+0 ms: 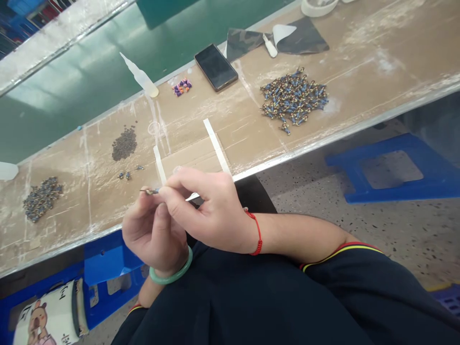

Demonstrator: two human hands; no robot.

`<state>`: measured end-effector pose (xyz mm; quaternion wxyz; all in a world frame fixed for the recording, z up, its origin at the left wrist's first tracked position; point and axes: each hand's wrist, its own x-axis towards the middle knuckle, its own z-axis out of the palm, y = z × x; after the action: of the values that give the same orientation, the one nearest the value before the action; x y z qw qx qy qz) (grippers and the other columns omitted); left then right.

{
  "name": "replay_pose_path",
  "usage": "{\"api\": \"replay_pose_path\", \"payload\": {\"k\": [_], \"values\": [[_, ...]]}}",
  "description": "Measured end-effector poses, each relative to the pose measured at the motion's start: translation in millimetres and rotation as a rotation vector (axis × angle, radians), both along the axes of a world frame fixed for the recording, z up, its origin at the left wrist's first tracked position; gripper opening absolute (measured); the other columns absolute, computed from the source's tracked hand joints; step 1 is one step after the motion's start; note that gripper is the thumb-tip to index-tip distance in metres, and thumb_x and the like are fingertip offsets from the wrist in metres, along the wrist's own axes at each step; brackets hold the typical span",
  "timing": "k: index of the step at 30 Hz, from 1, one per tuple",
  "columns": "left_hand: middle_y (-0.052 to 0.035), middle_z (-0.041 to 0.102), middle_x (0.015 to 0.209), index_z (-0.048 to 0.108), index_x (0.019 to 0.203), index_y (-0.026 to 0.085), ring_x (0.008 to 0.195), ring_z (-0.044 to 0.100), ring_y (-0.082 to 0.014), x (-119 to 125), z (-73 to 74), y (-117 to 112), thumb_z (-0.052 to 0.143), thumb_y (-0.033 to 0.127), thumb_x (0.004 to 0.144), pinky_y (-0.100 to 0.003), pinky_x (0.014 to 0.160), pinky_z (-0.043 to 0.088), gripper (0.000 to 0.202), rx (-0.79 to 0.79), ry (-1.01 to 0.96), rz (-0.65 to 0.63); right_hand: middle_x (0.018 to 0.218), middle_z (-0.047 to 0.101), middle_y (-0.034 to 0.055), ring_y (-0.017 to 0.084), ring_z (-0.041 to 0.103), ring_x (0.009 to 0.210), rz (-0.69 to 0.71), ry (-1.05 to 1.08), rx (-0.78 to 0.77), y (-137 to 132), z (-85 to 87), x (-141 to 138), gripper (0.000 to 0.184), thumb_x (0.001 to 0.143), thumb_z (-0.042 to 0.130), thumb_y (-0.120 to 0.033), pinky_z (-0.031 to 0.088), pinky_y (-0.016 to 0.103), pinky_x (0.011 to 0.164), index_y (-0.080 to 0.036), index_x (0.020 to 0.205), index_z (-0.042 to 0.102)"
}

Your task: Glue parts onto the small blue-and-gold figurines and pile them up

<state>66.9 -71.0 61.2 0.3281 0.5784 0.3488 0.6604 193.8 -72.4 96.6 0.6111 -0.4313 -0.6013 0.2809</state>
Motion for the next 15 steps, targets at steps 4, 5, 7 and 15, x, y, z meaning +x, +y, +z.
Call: {"api": "replay_pose_path", "payload": {"k": [4, 5, 7, 15], "values": [[0.0057, 0.079, 0.1, 0.076, 0.123, 0.034, 0.09, 0.075, -0.0058, 1.9, -2.9, -0.1, 0.074, 0.017, 0.096, -0.015, 0.079, 0.063, 0.032, 0.05, -0.006, 0.011, 0.077, 0.07, -0.0016, 0.008, 0.065, 0.069, -0.015, -0.022, 0.016, -3.1, 0.2, -0.3, 0.019, 0.101, 0.059, -0.015, 0.052, 0.017, 0.065, -0.017, 0.084, 0.067], [0.0062, 0.079, 0.101, 0.076, 0.122, 0.034, 0.093, 0.075, -0.0053, 1.9, -3.6, -0.2, 0.074, 0.017, 0.096, -0.015, 0.088, 0.062, 0.031, 0.061, -0.006, 0.02, 0.077, 0.07, -0.0017, 0.008, 0.065, 0.069, -0.019, -0.029, 0.023, -3.6, 0.3, -0.3, 0.018, 0.101, 0.06, -0.015, 0.052, 0.016, 0.066, -0.016, 0.084, 0.067], [0.0064, 0.08, 0.104, 0.077, 0.121, 0.034, 0.1, 0.075, -0.0055, 1.6, -4.5, -0.4, 0.076, 0.018, 0.095, -0.017, 0.1, 0.059, 0.031, 0.07, -0.003, 0.04, 0.077, 0.069, -0.0017, 0.008, 0.065, 0.069, -0.024, -0.041, 0.036, -4.4, 0.6, -0.2, 0.018, 0.101, 0.06, -0.014, 0.052, 0.016, 0.067, -0.016, 0.084, 0.067], [0.0057, 0.079, 0.1, 0.077, 0.117, 0.034, 0.097, 0.075, -0.0081, 0.4, -7.2, -3.0, 0.077, 0.02, 0.093, -0.021, 0.096, 0.062, 0.027, 0.092, -0.004, 0.08, 0.074, 0.065, -0.0015, 0.009, 0.065, 0.071, -0.011, -0.064, 0.081, -6.9, 4.2, 0.8, 0.02, 0.101, 0.06, -0.011, 0.052, 0.018, 0.07, -0.015, 0.082, 0.067]]}}
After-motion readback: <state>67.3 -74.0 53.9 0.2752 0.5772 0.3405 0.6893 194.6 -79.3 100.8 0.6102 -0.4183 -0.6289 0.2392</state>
